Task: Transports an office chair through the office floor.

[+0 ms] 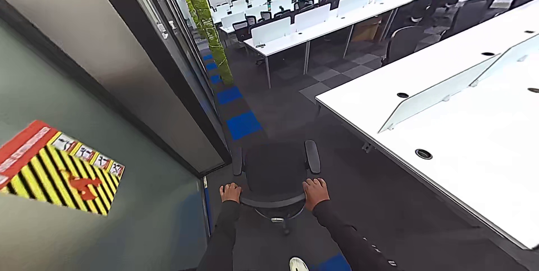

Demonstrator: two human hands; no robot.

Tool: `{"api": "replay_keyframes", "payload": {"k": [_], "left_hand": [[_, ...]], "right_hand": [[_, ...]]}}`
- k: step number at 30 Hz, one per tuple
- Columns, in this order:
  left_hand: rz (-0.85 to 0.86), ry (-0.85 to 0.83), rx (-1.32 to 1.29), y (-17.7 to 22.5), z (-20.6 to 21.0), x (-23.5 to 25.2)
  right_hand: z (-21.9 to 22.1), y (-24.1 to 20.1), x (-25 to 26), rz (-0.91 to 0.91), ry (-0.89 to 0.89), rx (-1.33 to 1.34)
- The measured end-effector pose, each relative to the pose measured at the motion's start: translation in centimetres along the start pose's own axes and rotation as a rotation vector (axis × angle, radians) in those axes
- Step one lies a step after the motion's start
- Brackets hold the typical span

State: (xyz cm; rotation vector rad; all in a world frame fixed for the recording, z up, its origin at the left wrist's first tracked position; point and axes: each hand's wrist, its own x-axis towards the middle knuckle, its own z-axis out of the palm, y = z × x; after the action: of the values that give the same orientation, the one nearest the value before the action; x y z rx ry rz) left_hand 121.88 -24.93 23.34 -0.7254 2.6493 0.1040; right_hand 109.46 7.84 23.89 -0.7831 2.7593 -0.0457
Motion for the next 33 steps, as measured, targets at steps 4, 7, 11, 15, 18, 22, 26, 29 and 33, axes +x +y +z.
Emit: {"api": "replay_keyframes", "payload": {"k": [4, 7, 11, 15, 18, 22, 26, 29, 33], "left_hand": [[0.035, 0.043, 0.043, -2.2, -1.7, 4.9], [0.062, 0.068, 0.056, -3.3, -3.0, 8.6], [0.115, 0.083, 0.066, -5.3, -4.7, 14.0], [0.152, 0.075, 0.045, -7.1, -6.5, 19.1], [0.170, 0.062, 0.011, -8.3, -7.5, 21.9], [0.212, 0.023, 0.041, -8.8, -9.8, 25.5], [0.260, -0.032, 0.085, -9.2, -12.1, 29.2], [0.275, -0.029, 0.072, -9.2, -13.7, 32.5], [0.293, -0.035, 0.060, -8.8, -15.7, 36.4]], "right_hand": [[-1.4, -1.7, 4.7, -0.015, -0.024, -0.002], [-2.0, -2.7, 7.7, -0.004, -0.032, 0.004], [-2.5, -4.7, 11.8, 0.034, 0.009, 0.007], [-3.3, -6.8, 15.9, 0.086, 0.031, 0.030], [-3.7, -8.4, 18.7, 0.128, 0.026, 0.022], [-4.5, -9.4, 22.2, 0.206, 0.005, -0.003], [-5.2, -10.6, 24.7, 0.257, 0.008, -0.013], [-6.4, -11.1, 27.4, 0.284, -0.013, -0.016], [-7.5, -11.2, 31.1, 0.310, -0.021, -0.013]]}}
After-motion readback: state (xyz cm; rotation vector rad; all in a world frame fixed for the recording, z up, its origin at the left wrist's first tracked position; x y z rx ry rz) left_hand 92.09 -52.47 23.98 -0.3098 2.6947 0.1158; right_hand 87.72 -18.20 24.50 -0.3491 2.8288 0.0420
